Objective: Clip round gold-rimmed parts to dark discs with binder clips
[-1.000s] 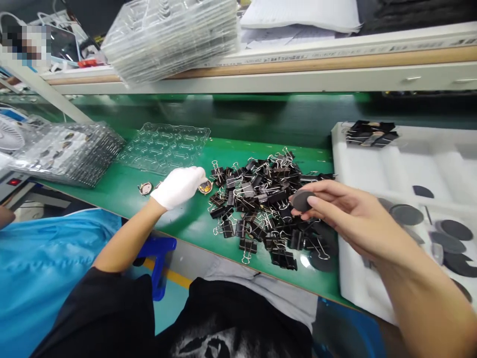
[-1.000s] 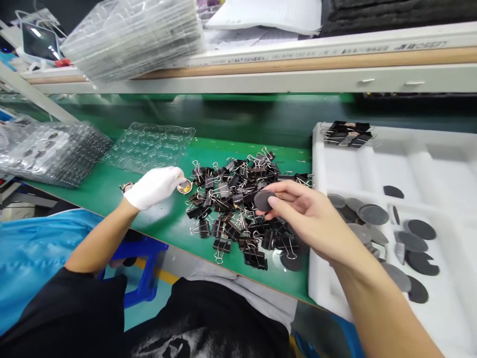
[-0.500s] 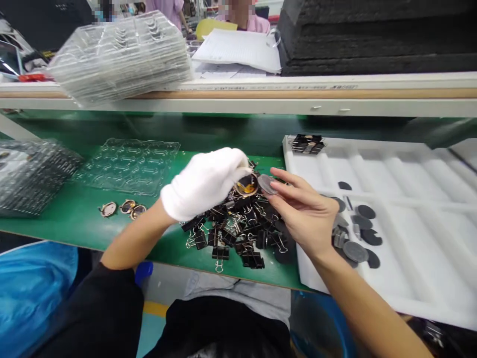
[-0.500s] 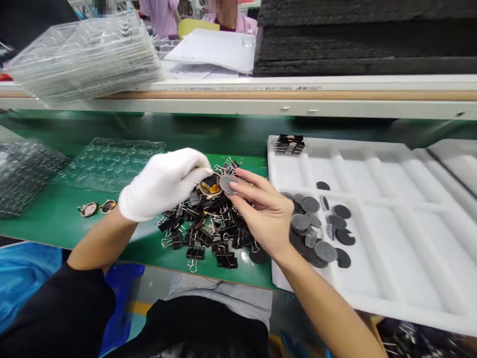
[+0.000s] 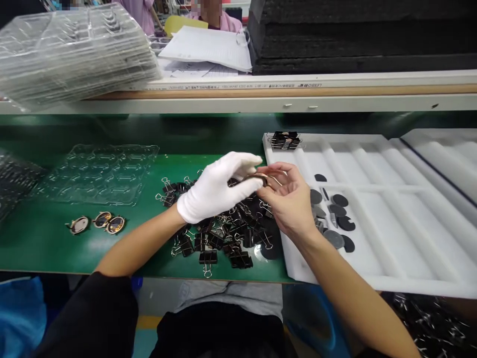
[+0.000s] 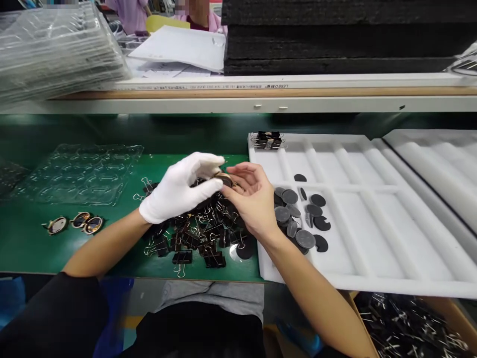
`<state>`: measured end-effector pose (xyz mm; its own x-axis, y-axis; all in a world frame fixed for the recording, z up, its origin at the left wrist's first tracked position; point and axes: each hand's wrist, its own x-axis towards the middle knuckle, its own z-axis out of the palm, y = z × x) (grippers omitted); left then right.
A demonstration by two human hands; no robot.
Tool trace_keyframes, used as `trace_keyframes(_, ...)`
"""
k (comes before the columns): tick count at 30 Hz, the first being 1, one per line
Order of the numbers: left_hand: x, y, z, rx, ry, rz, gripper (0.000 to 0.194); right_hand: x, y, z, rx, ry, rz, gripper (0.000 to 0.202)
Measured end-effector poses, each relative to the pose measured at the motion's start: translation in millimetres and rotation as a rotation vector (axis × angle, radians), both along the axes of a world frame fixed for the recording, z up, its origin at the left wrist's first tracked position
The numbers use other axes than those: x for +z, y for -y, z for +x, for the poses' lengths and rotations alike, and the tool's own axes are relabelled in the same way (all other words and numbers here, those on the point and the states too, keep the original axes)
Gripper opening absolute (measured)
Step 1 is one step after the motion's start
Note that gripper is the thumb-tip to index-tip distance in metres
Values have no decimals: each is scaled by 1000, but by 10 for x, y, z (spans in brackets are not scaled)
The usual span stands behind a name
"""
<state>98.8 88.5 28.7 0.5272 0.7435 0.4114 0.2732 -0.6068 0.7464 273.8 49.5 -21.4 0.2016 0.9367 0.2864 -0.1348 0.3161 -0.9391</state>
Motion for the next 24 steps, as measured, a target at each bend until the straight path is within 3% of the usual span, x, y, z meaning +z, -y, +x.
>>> trace_keyframes(3,29,0,-108,-105,-146,103,38,-10,0,36,84,65,-117,39)
trace_keyframes(5,143,-31,-276,-137,-233,110,41,3,16,52,112,86,-165,33)
trace_keyframes(7,296,-102,-531,-92,-380,94,43,28,36,67,134,82,-173,28)
trace_keyframes(10,433,-292,-1002,121,-718,55,42,59,55,96,129,43,-153,26)
trace_keyframes(13,308,-538,-1426,317,-1161,-101,55,59,59,120,119,20,-157,25)
trace_keyframes(15,133,-681,-1625,334,-1338,-241,60,55,59,124,148,12,-172,24)
trace_keyframes(17,-5,-769,-1750,269,-1357,-293,53,58,61,119,194,1,-181,22)
trace_keyframes(19,-37,-774,-1791,257,-1266,-231,49,71,65,105,239,-15,-186,20)
trace_keyframes(21,37,-685,-1724,328,-1077,-97,51,90,71,81,276,-46,-196,18)
trace_keyframes(24,203,-404,-1380,366,-658,50,49,117,84,35,345,-76,-213,16)
